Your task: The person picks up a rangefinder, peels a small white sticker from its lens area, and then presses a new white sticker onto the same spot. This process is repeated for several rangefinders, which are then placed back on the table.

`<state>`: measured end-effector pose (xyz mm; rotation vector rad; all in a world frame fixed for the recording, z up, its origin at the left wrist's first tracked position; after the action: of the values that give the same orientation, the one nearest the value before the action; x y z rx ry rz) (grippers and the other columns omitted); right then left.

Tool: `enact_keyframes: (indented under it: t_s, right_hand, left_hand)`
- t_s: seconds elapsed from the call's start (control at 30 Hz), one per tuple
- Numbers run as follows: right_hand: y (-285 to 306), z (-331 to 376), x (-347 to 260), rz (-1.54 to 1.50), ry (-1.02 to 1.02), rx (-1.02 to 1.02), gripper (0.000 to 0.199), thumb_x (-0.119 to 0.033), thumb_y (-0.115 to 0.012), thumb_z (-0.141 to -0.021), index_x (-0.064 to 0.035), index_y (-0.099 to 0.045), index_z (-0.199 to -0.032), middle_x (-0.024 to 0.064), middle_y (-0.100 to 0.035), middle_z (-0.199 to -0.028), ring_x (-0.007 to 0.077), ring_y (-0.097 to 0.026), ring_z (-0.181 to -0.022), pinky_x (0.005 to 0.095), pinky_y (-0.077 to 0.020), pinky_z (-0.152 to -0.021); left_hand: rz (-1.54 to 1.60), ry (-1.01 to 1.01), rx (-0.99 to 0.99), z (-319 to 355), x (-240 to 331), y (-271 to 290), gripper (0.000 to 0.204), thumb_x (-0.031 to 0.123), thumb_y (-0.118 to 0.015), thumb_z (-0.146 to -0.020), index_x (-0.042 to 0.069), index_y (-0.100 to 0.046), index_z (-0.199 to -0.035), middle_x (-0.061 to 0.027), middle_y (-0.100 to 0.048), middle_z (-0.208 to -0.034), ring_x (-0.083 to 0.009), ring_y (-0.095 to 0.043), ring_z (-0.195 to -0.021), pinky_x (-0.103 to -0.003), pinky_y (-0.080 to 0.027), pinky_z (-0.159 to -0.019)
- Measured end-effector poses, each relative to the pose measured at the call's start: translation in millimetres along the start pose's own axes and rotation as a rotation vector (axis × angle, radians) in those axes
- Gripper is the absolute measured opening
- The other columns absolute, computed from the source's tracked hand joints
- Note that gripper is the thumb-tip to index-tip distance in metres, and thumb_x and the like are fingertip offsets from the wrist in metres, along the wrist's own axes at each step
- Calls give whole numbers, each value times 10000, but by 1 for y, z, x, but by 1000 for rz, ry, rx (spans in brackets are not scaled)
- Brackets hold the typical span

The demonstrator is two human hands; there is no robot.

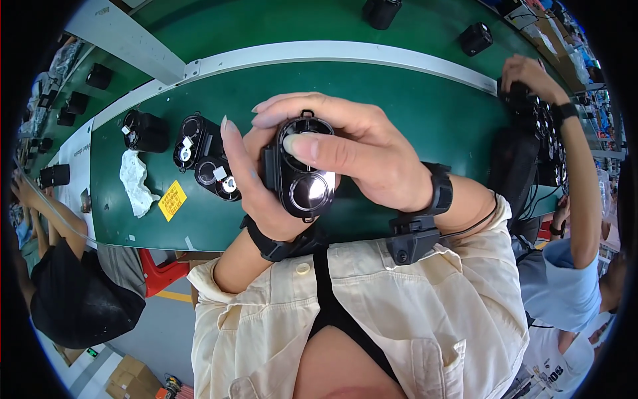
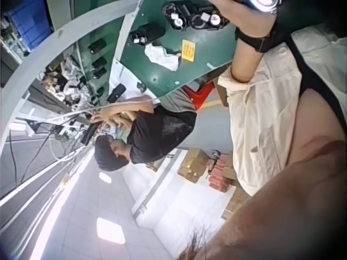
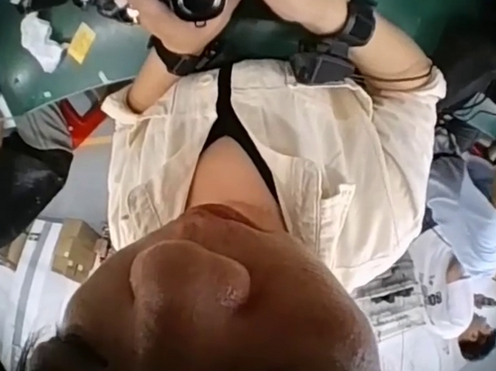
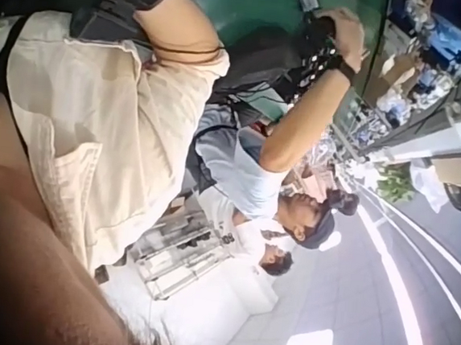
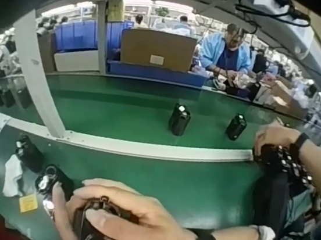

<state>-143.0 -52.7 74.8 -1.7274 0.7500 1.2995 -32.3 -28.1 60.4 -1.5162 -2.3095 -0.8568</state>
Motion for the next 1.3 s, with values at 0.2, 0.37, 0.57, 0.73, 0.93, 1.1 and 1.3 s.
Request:
enact_keyframes:
  t_s: [0.2,0.37,0.57,0.73,0.93,1.1,1.3]
  right_hand:
    - [-1,0,1,-70,13,20,383,-205,-506,-970,18,-519,-1282,126,-571,-1231,178,-543,-1120,322,-415,-975]
    - [-3,0,1,-216,-76,10,384,-209,-502,-970,19,-522,-1278,119,-576,-1215,178,-543,-1118,321,-410,-980]
    - [1,0,9,-136,-4,66,412,-242,-519,-957,24,-522,-1272,110,-588,-1179,172,-563,-1076,306,-434,-942]
    - [9,-9,6,-126,-104,47,402,-246,-513,-956,29,-534,-1248,109,-606,-1124,157,-592,-1008,293,-460,-899]
    - [109,-77,-8,129,8,354,370,-319,-513,-959,-66,-575,-1221,41,-628,-985,136,-611,-936,321,-504,-813]
    - [223,-122,7,1026,326,751,392,-371,-522,-916,-23,-668,-1024,172,-683,-974,310,-662,-898,376,-520,-804]
    - [206,-110,-14,1281,297,964,442,-373,-604,-877,-13,-629,-1132,176,-639,-1117,357,-576,-1083,413,-463,-932]
  left_hand:
    - [-15,6,7,-4,2,-1,1018,107,-798,-738,-118,-93,-1437,-239,-573,-1126,-280,-628,-898,-342,-505,-775]
    - [5,59,-2,-4,2,-1,1047,94,-817,-709,-109,-97,-1442,-234,-572,-1136,-279,-629,-906,-344,-501,-793]
    - [-13,73,-11,-3,-1,-3,1084,88,-833,-684,-97,-90,-1451,-227,-564,-1155,-288,-623,-943,-350,-495,-815]
    - [166,204,-32,0,-10,-10,1083,89,-830,-686,-89,-90,-1457,-245,-499,-1254,-324,-561,-1097,-397,-434,-938]
    - [506,209,15,-6,-17,-10,996,216,-758,-787,-82,-87,-1460,-267,-387,-1385,-367,-451,-1262,-448,-299,-1082]
    - [951,280,-127,-3,-7,-28,628,358,-402,-993,-52,-233,-1438,-287,-299,-1448,-382,-391,-1318,-495,-256,-1118]
    - [841,421,-233,10,-17,-20,497,286,-289,-1033,-97,-482,-1284,-266,-545,-1262,-342,-512,-1214,-446,-376,-1044]
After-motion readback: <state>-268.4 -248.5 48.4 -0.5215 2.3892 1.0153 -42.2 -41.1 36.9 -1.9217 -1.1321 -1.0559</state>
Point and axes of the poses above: each hand's wrist, its own z-axis away from the middle knuckle, its own y-axis out of the back of the hand, x = y × z, the point moved 6 cm from there along -z, towards the middle knuckle
